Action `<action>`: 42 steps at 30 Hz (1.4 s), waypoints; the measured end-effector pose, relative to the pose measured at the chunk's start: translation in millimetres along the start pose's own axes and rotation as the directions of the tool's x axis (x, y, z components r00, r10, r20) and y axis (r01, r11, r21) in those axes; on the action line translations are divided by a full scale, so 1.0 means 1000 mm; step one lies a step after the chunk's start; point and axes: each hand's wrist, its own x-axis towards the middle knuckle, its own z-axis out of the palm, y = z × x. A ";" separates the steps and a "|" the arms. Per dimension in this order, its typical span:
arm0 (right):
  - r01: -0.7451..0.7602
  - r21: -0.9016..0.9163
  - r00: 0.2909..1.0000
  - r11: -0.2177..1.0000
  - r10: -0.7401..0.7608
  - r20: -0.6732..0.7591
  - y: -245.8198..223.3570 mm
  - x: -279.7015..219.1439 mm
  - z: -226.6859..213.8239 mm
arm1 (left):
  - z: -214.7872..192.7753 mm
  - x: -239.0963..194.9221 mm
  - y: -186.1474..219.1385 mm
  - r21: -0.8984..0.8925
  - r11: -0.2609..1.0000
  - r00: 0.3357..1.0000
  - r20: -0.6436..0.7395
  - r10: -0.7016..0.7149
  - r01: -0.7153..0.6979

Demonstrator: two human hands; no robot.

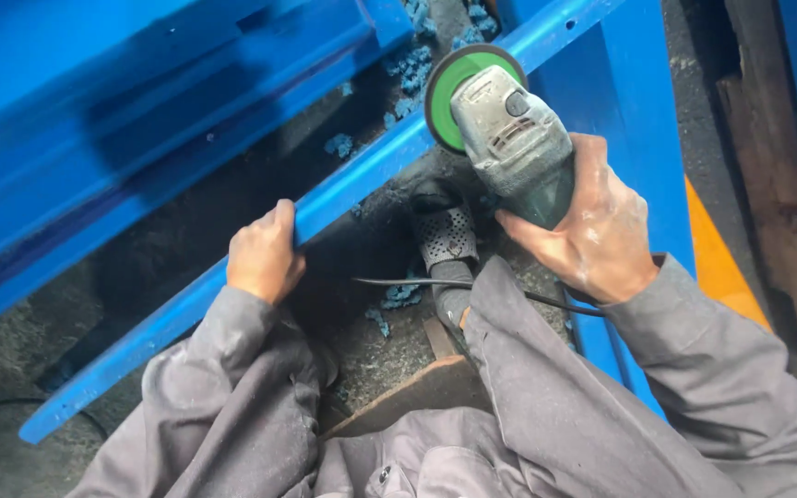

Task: The person uses a handheld angle grinder to smooth the edges and corners of blue-painted metal bars.

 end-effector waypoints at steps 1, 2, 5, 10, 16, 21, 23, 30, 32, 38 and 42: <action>0.021 -0.073 0.999 0.997 -0.023 -0.032 -0.001 0.004 0.003 | -0.002 0.006 -0.002 0.029 0.999 1.000 0.006 -0.012 0.012; 0.035 -0.080 0.999 0.996 -0.038 -0.032 -0.003 0.003 0.004 | -0.001 0.008 0.000 0.024 1.000 1.000 -0.007 -0.018 0.018; 0.018 -0.096 1.000 0.995 -0.019 -0.010 -0.010 0.004 0.016 | -0.003 0.007 -0.002 0.043 0.998 0.999 -0.011 -0.043 0.044; 0.240 -0.090 0.966 0.967 -0.229 0.119 -0.027 0.001 0.044 | -0.005 0.006 0.000 0.044 0.999 1.000 -0.029 0.003 -0.001; 0.115 -0.121 0.985 0.986 -0.097 0.145 -0.011 0.008 0.033 | -0.008 0.006 0.001 0.029 0.999 0.999 -0.032 -0.016 0.017; -0.034 -0.170 0.999 0.985 0.030 -0.028 0.048 0.011 -0.004 | -0.012 0.005 0.005 0.020 0.999 0.999 -0.032 -0.028 0.029; -0.040 -0.153 0.996 0.987 0.028 -0.085 0.051 0.015 -0.007 | -0.011 0.006 0.004 0.016 0.999 0.999 -0.035 -0.029 0.030; 0.175 -0.091 0.984 0.980 -0.170 0.060 -0.017 0.010 0.043 | -0.012 0.003 0.003 0.032 0.999 0.999 -0.042 -0.011 0.012; 0.263 -0.035 0.964 0.964 -0.262 0.038 -0.025 0.004 0.046 | -0.015 0.006 0.003 0.031 0.999 1.000 -0.025 0.018 -0.017; -0.013 -0.121 0.999 0.993 0.019 0.046 0.027 0.011 0.000 | -0.010 0.003 0.004 0.002 0.999 0.999 -0.022 -0.036 0.036; -0.083 -0.144 0.987 0.986 0.061 -0.150 0.060 0.016 -0.014 | -0.013 0.001 0.004 0.024 0.999 0.998 -0.039 -0.040 0.040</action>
